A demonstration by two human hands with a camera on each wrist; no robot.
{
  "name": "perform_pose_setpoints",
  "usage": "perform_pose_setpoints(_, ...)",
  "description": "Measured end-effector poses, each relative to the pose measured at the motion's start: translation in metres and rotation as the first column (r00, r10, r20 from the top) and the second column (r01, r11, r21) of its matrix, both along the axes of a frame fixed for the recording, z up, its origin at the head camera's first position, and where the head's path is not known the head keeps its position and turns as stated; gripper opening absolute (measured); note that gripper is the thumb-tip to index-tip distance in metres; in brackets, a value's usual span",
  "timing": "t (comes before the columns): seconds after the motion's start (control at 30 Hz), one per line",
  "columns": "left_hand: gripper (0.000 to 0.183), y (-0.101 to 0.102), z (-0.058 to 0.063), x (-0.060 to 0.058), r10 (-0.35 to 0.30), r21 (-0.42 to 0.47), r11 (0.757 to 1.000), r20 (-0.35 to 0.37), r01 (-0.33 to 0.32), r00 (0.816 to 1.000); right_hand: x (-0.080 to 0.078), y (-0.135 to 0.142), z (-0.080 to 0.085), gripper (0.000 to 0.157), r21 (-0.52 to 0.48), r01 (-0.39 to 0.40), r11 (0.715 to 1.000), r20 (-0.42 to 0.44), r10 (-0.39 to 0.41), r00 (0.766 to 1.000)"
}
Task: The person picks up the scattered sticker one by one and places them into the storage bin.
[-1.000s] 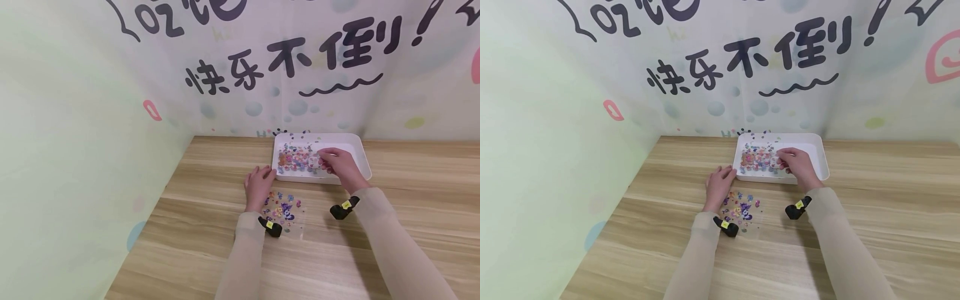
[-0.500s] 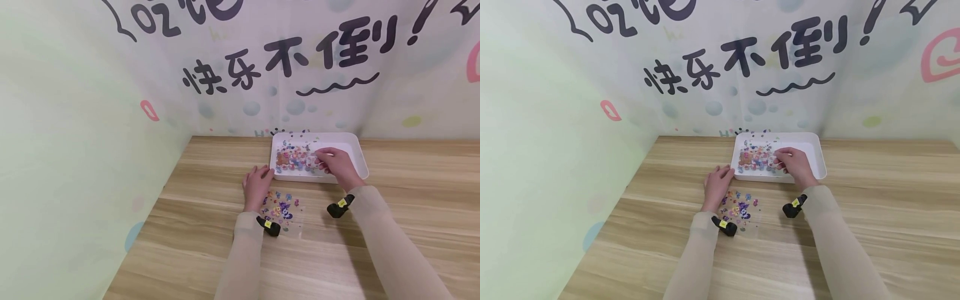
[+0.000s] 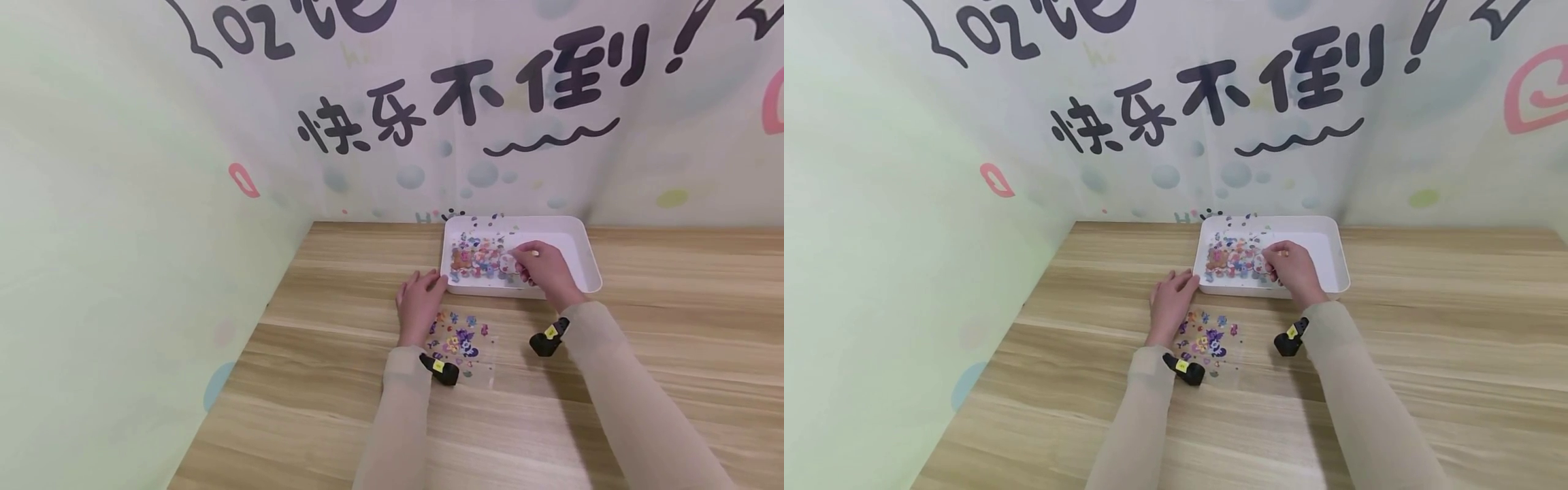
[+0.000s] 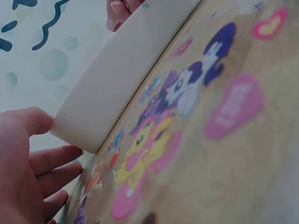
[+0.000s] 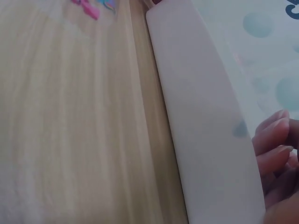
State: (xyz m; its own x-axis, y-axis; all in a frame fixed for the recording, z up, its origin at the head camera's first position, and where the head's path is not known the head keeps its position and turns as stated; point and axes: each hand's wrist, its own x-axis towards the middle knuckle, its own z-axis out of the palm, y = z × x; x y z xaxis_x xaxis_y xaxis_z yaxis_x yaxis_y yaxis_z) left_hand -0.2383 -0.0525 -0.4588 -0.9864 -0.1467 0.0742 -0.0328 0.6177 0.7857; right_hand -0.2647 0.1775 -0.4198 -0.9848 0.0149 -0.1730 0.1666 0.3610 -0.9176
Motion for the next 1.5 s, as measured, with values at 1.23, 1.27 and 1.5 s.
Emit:
perform_pose_setpoints(1.23, 0.038, 0.001, 0.000, 0.000, 0.001, -0.004, 1.000, -0.001, -0.001, 1.000, -0.004, -0.014, -0.006, 0.034, 0.355, -0.125, 0.926, 0.062, 0.110, 0.992)
perform_pose_setpoints(1.27, 0.038, 0.000, 0.000, 0.000, 0.001, -0.005, 1.000, -0.002, -0.001, 1.000, -0.004, -0.014, -0.006, 0.034, 0.362, -0.125, 0.924, 0.065, 0.108, 0.992)
perform_pose_setpoints(1.5, 0.038, 0.000, -0.001, -0.001, 0.002, -0.010, 1.000, 0.006, -0.002, 1.000, -0.004, -0.017, -0.004, 0.033, 0.400, -0.139, 0.906, 0.099, 0.108, 0.989)
